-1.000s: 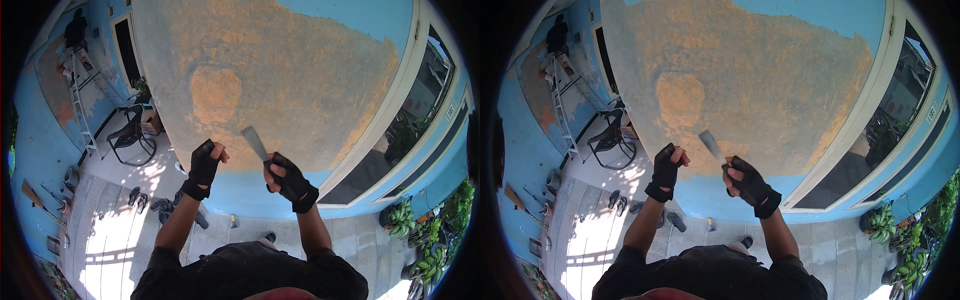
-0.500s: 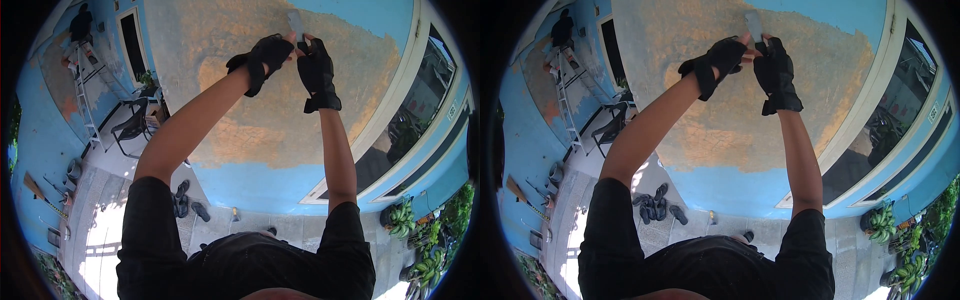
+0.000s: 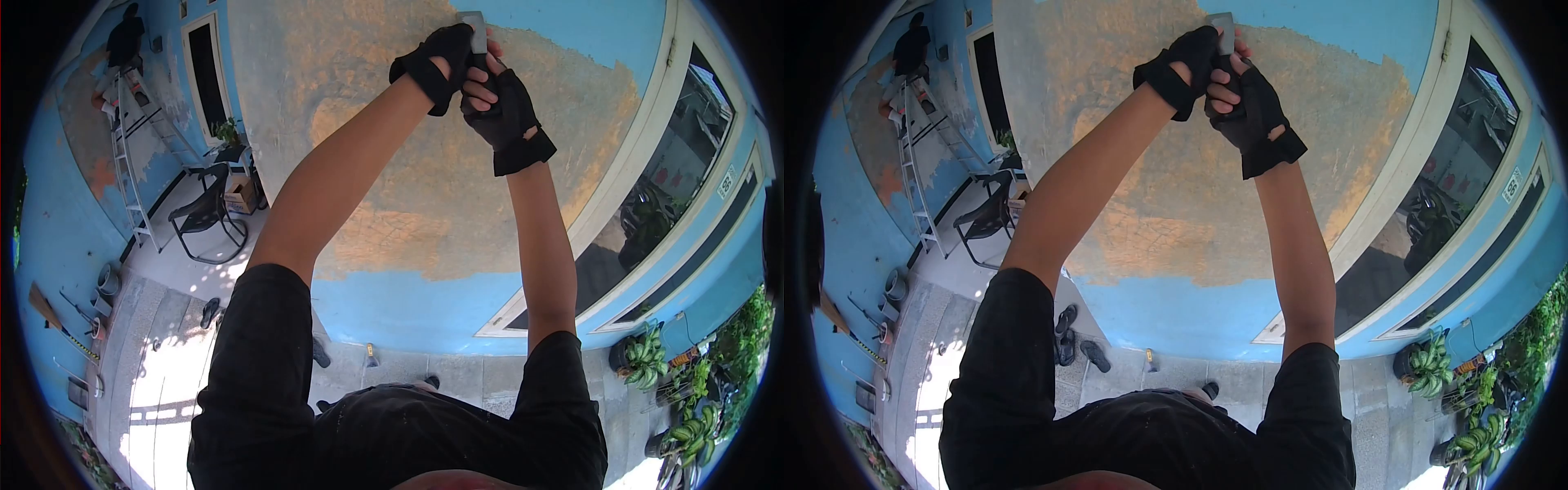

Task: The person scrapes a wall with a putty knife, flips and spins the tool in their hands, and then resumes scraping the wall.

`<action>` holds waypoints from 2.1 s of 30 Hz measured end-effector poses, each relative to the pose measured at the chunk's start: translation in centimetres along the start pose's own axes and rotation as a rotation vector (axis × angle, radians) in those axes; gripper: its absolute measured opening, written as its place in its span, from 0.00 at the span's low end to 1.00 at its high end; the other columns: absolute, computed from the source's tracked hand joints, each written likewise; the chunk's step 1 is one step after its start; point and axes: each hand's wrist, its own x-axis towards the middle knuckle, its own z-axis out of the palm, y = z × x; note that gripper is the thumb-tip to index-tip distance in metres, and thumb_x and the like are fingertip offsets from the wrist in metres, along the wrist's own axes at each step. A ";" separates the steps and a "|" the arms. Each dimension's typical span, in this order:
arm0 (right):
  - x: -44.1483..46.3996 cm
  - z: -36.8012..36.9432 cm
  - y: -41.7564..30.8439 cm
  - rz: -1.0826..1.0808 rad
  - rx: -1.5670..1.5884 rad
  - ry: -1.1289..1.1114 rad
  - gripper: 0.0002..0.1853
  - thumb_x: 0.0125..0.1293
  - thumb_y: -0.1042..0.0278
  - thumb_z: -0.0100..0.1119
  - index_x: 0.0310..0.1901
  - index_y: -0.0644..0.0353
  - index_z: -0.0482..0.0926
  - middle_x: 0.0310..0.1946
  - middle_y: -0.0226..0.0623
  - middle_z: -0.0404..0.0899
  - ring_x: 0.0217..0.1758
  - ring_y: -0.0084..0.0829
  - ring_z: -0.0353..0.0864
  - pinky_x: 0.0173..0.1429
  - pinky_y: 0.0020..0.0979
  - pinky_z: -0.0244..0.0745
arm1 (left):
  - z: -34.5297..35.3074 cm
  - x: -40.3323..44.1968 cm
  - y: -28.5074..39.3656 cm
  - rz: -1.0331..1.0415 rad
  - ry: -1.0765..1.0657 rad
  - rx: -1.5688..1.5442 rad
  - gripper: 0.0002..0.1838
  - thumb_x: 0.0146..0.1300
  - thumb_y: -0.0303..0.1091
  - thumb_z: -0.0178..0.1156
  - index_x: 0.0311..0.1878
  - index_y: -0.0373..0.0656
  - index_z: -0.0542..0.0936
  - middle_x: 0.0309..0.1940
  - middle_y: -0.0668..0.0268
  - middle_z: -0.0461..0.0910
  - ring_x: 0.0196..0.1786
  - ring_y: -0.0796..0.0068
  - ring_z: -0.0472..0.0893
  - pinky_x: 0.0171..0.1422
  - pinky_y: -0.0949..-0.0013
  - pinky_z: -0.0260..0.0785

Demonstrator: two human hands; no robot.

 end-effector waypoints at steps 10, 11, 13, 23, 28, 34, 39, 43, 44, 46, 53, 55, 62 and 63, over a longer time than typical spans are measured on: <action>1.4 1.4 -0.4 -0.053 -0.251 0.132 0.06 0.75 0.64 0.48 0.46 0.41 0.75 0.23 0.23 0.66 0.17 0.17 0.60 0.20 0.20 0.60 | 0.4 2.5 0.6 0.045 0.157 -0.177 0.17 0.74 0.46 0.44 0.45 0.41 0.73 0.27 0.68 0.75 0.37 0.71 0.79 0.41 0.70 0.76; 1.5 1.4 -0.6 -0.039 -0.254 0.137 0.04 0.75 0.64 0.49 0.44 0.40 0.74 0.22 0.23 0.67 0.17 0.17 0.61 0.21 0.21 0.60 | 0.6 2.3 0.8 0.006 0.165 -0.205 0.17 0.74 0.47 0.44 0.44 0.42 0.73 0.26 0.69 0.75 0.37 0.72 0.78 0.40 0.70 0.76; 1.2 1.9 -0.3 -0.044 -0.252 0.161 0.04 0.74 0.64 0.50 0.44 0.39 0.74 0.22 0.23 0.67 0.17 0.18 0.61 0.21 0.21 0.60 | 0.4 2.7 0.6 -0.031 0.179 -0.239 0.17 0.74 0.47 0.44 0.44 0.42 0.73 0.25 0.70 0.75 0.36 0.73 0.78 0.39 0.70 0.75; 1.0 2.6 0.6 -0.079 -0.241 0.237 0.06 0.75 0.67 0.48 0.46 0.42 0.75 0.22 0.23 0.65 0.16 0.16 0.59 0.19 0.18 0.57 | 0.5 1.5 1.9 -0.092 0.186 -0.061 0.16 0.71 0.48 0.45 0.42 0.46 0.74 0.26 0.73 0.76 0.29 0.77 0.77 0.29 0.73 0.72; 2.3 2.6 -0.1 -0.077 -0.201 0.204 0.06 0.75 0.67 0.48 0.45 0.41 0.75 0.22 0.23 0.65 0.16 0.16 0.59 0.19 0.18 0.56 | 0.6 2.5 2.4 -0.043 0.234 -0.071 0.15 0.71 0.47 0.45 0.42 0.47 0.75 0.28 0.72 0.78 0.29 0.78 0.77 0.26 0.74 0.71; 2.1 2.6 0.3 -0.079 -0.118 0.236 0.07 0.75 0.67 0.48 0.43 0.42 0.76 0.22 0.23 0.65 0.16 0.17 0.59 0.19 0.19 0.56 | -0.3 3.0 1.8 -0.018 0.194 -0.075 0.16 0.69 0.44 0.44 0.38 0.45 0.78 0.29 0.67 0.82 0.19 0.70 0.76 0.20 0.66 0.73; 2.1 2.3 0.6 -0.065 -0.038 0.184 0.07 0.75 0.66 0.48 0.43 0.41 0.77 0.21 0.23 0.65 0.16 0.17 0.59 0.19 0.19 0.56 | -0.5 2.5 1.6 -0.063 0.192 0.002 0.15 0.69 0.42 0.47 0.38 0.43 0.77 0.28 0.69 0.79 0.28 0.75 0.77 0.28 0.73 0.74; 2.3 2.4 0.7 -0.069 -0.007 0.178 0.07 0.75 0.66 0.47 0.42 0.42 0.76 0.21 0.23 0.64 0.16 0.17 0.60 0.19 0.19 0.57 | -1.0 2.9 1.7 -0.046 0.165 -0.081 0.15 0.70 0.43 0.47 0.36 0.42 0.76 0.27 0.69 0.77 0.32 0.76 0.78 0.32 0.77 0.74; 2.0 2.3 0.8 -0.075 0.003 0.196 0.07 0.75 0.67 0.47 0.42 0.42 0.76 0.21 0.23 0.64 0.16 0.17 0.60 0.19 0.19 0.57 | -1.0 2.9 1.6 -0.053 0.166 -0.080 0.15 0.70 0.43 0.47 0.36 0.42 0.76 0.27 0.69 0.77 0.32 0.76 0.78 0.32 0.77 0.74; 1.8 1.6 1.1 -0.066 -0.005 0.185 0.07 0.75 0.66 0.48 0.42 0.40 0.75 0.22 0.23 0.65 0.17 0.17 0.60 0.20 0.21 0.58 | 0.0 1.8 2.2 -0.142 0.221 0.070 0.17 0.72 0.44 0.46 0.37 0.41 0.76 0.27 0.68 0.76 0.33 0.74 0.79 0.32 0.76 0.74; 2.8 1.4 1.1 -0.102 -0.009 0.091 0.07 0.75 0.66 0.47 0.42 0.40 0.76 0.22 0.23 0.66 0.17 0.17 0.60 0.19 0.19 0.57 | -2.9 5.9 0.2 0.001 0.049 -0.227 0.18 0.74 0.45 0.45 0.40 0.38 0.74 0.25 0.67 0.75 0.31 0.72 0.76 0.34 0.74 0.74; 2.5 2.1 1.6 -0.116 -0.035 0.131 0.07 0.75 0.66 0.47 0.42 0.40 0.76 0.22 0.23 0.66 0.17 0.17 0.60 0.20 0.19 0.58 | -1.9 4.5 1.6 -0.091 0.137 -0.067 0.18 0.74 0.45 0.45 0.40 0.38 0.73 0.24 0.68 0.73 0.31 0.72 0.75 0.37 0.73 0.74; 3.4 1.9 0.6 -0.097 -0.027 0.115 0.07 0.75 0.66 0.47 0.43 0.40 0.75 0.22 0.23 0.65 0.17 0.17 0.60 0.19 0.20 0.58 | -1.8 4.7 2.1 -0.024 0.128 -0.122 0.17 0.74 0.43 0.45 0.40 0.37 0.73 0.24 0.66 0.73 0.31 0.71 0.75 0.37 0.74 0.74; 3.2 2.2 0.8 -0.100 -0.028 0.116 0.07 0.75 0.66 0.47 0.43 0.40 0.75 0.22 0.23 0.65 0.17 0.17 0.60 0.19 0.20 0.58 | -1.9 4.6 2.3 -0.049 0.121 -0.155 0.18 0.74 0.44 0.44 0.40 0.37 0.73 0.24 0.66 0.73 0.31 0.71 0.75 0.37 0.73 0.75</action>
